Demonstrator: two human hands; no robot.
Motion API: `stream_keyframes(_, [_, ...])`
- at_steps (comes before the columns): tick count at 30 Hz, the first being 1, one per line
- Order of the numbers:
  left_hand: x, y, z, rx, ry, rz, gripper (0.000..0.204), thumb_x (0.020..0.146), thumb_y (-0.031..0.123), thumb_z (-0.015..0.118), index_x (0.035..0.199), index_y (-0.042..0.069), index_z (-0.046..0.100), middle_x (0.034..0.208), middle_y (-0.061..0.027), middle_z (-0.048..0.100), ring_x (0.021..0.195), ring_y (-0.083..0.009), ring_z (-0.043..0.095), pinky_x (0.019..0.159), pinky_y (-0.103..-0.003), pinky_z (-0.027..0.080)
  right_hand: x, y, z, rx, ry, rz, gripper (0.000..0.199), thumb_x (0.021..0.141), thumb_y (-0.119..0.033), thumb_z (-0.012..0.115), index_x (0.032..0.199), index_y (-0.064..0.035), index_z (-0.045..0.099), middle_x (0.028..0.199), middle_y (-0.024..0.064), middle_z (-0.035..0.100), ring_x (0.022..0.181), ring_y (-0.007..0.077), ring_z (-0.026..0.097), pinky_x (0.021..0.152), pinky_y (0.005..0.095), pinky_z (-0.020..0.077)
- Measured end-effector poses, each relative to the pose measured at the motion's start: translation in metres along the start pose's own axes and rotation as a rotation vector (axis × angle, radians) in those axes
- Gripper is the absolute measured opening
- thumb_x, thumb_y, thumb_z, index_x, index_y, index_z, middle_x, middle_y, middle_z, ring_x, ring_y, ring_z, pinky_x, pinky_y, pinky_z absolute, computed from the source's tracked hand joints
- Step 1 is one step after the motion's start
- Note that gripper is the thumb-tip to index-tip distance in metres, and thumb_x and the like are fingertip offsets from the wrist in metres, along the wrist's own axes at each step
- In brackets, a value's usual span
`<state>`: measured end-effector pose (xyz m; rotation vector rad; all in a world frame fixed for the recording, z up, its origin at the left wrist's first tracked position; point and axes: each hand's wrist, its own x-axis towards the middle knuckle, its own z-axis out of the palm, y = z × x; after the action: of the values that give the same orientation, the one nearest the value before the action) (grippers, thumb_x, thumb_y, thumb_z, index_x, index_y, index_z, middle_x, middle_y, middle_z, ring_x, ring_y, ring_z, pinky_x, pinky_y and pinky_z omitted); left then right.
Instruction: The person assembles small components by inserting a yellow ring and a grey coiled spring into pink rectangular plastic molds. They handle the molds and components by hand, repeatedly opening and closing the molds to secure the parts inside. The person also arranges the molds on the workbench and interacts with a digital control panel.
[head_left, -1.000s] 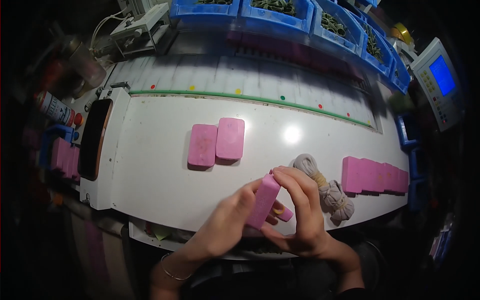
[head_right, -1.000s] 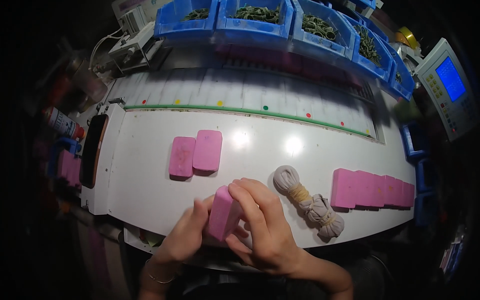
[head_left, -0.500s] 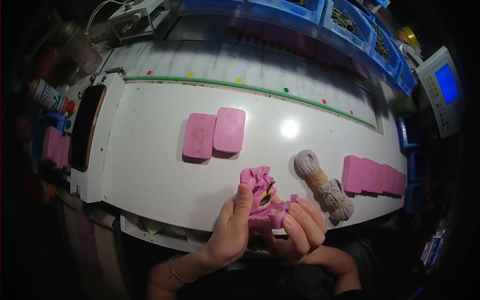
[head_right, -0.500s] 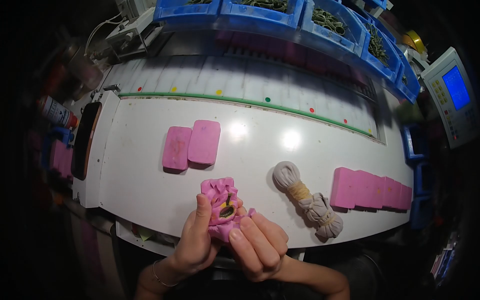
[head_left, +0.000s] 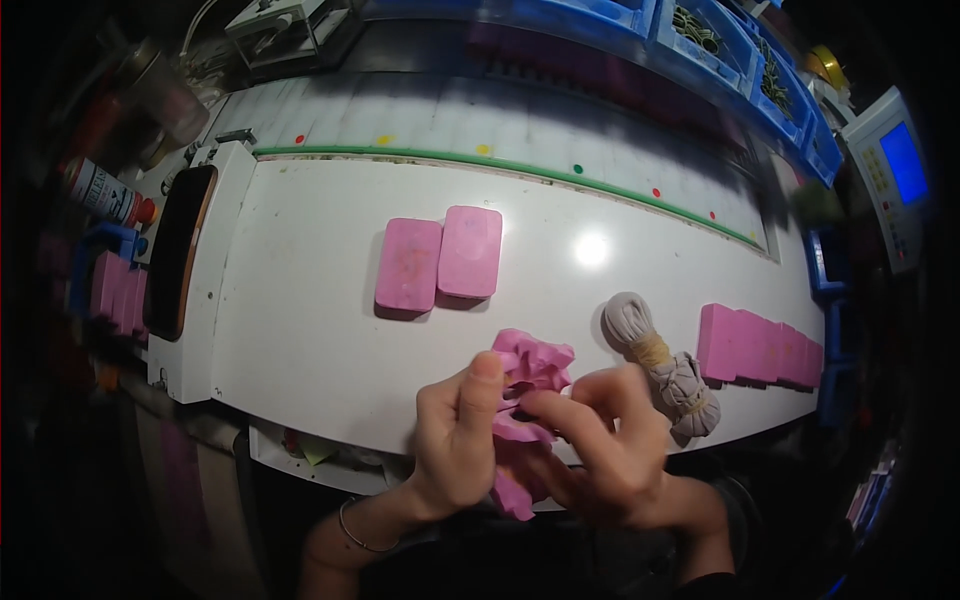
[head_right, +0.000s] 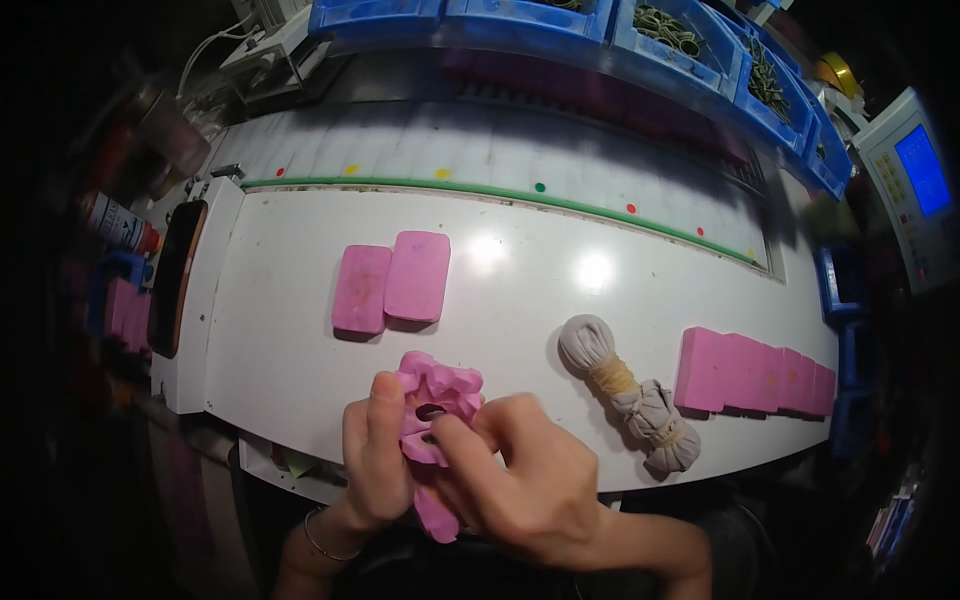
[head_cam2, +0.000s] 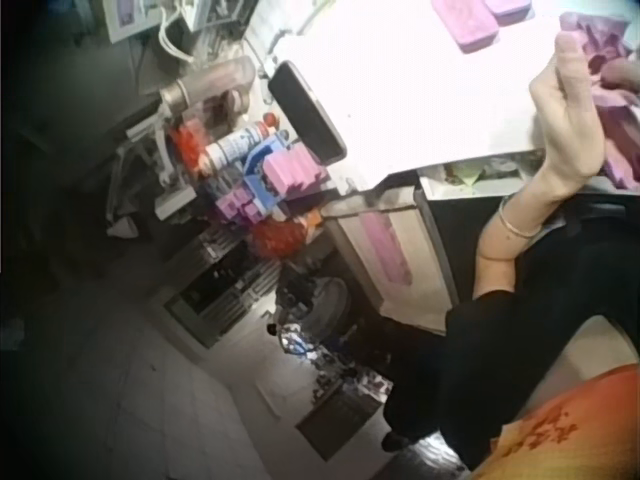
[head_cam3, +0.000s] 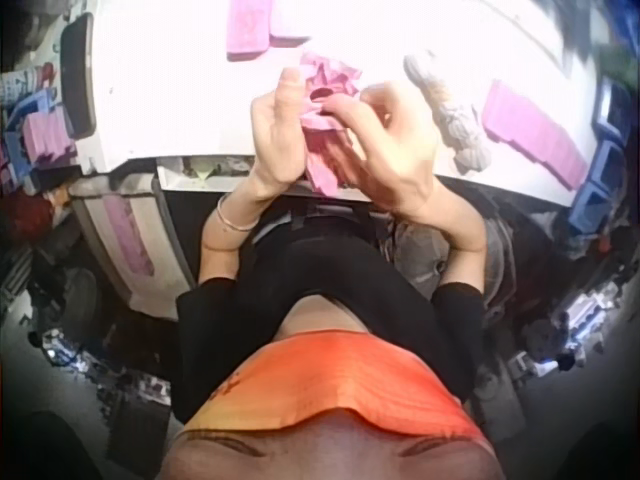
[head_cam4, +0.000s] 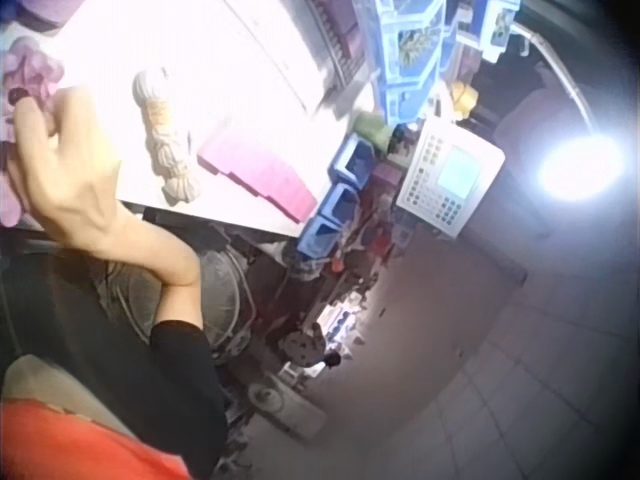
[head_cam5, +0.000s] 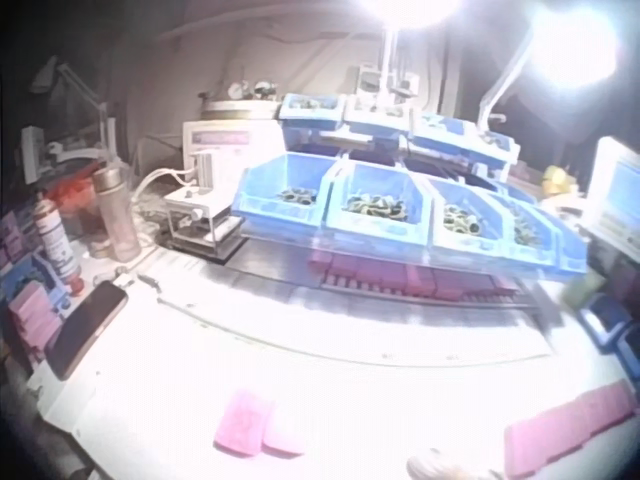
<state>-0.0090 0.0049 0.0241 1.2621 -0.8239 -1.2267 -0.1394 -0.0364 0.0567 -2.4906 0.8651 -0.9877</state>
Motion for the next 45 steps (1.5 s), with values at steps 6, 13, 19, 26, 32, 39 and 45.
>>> stream_keyframes(6, [0.006,0.009,-0.002,-0.227,-0.139,-0.148,0.043,0.100,0.030,0.027,0.088,0.000,0.055,0.083,-0.0036,0.059,0.073,-0.0075,0.052,0.068,-0.023,0.044,-0.013,0.010,0.001,0.315,-0.061,0.111,0.020,0.067,-0.006,0.070,0.083,-0.0014,0.059,0.061,0.0062,0.052,0.049,0.0184,0.054,0.042,0.0285,0.0408])
stream_keyframes(13, [0.011,0.004,0.001,-0.624,-0.127,-0.529,0.047,0.100,0.035,0.029,0.100,-0.003,0.056,0.085,-0.0076,0.061,0.079,-0.0111,0.056,0.072,-0.024,0.046,-0.026,0.010,-0.002,0.973,0.082,0.563,0.009,0.081,0.001,0.062,0.087,0.0030,0.056,0.068,0.0043,0.058,0.047,0.0051,0.048,0.043,0.0206,0.0377])
stream_keyframes(19, [-0.005,0.005,-0.017,-0.226,-0.339,-0.115,0.031,0.086,0.013,0.062,0.110,-0.005,0.057,0.091,-0.0064,0.055,0.074,-0.0109,0.056,0.067,-0.021,0.045,-0.009,0.010,-0.024,1.271,-0.230,1.071,0.007,0.088,-0.002,0.056,0.090,0.0043,0.054,0.067,0.0032,0.055,0.049,0.0036,0.047,0.042,0.0172,0.0348])
stream_keyframes(26, [-0.014,0.016,-0.011,0.087,-0.189,0.051,0.016,0.079,0.000,0.066,0.094,-0.004,0.066,0.079,-0.0055,0.060,0.072,-0.0098,0.057,0.063,-0.021,0.045,-0.009,0.010,-0.027,1.252,-0.386,1.102,0.020,0.088,-0.001,0.056,0.106,0.0042,0.050,0.068,-0.0004,0.053,0.055,0.0026,0.049,0.047,0.0151,0.0365])
stream_keyframes(32, [-0.009,0.016,-0.018,-0.355,-0.272,-0.328,0.017,0.085,0.006,0.060,0.096,-0.007,0.062,0.079,-0.0065,0.060,0.067,-0.0086,0.054,0.059,-0.020,0.043,-0.031,0.004,-0.023,0.740,-0.133,0.667,0.030,0.081,0.002,0.064,0.110,0.0022,0.056,0.076,0.0038,0.059,0.061,0.0052,0.056,0.051,0.0170,0.0445])
stream_keyframes(39, [-0.010,-0.002,-0.019,-0.699,-0.336,-0.425,0.020,0.086,0.009,0.059,0.099,-0.005,0.057,0.079,-0.0063,0.058,0.069,-0.0078,0.052,0.062,-0.019,0.043,-0.029,0.004,-0.019,0.212,-0.023,0.280,0.023,0.071,0.003,0.071,0.093,0.0014,0.064,0.069,0.0115,0.059,0.053,0.0171,0.058,0.047,0.0226,0.0460])
stream_keyframes(45, [-0.012,0.010,-0.008,-0.225,-0.265,-0.218,0.017,0.080,0.001,0.067,0.094,-0.003,0.058,0.085,-0.0032,0.059,0.080,-0.0078,0.055,0.071,-0.022,0.047,-0.032,0.008,-0.020,0.021,0.013,-0.083,0.025,0.069,0.003,0.066,0.092,0.0119,0.062,0.066,0.0153,0.059,0.052,0.0202,0.059,0.044,0.0261,0.0463])
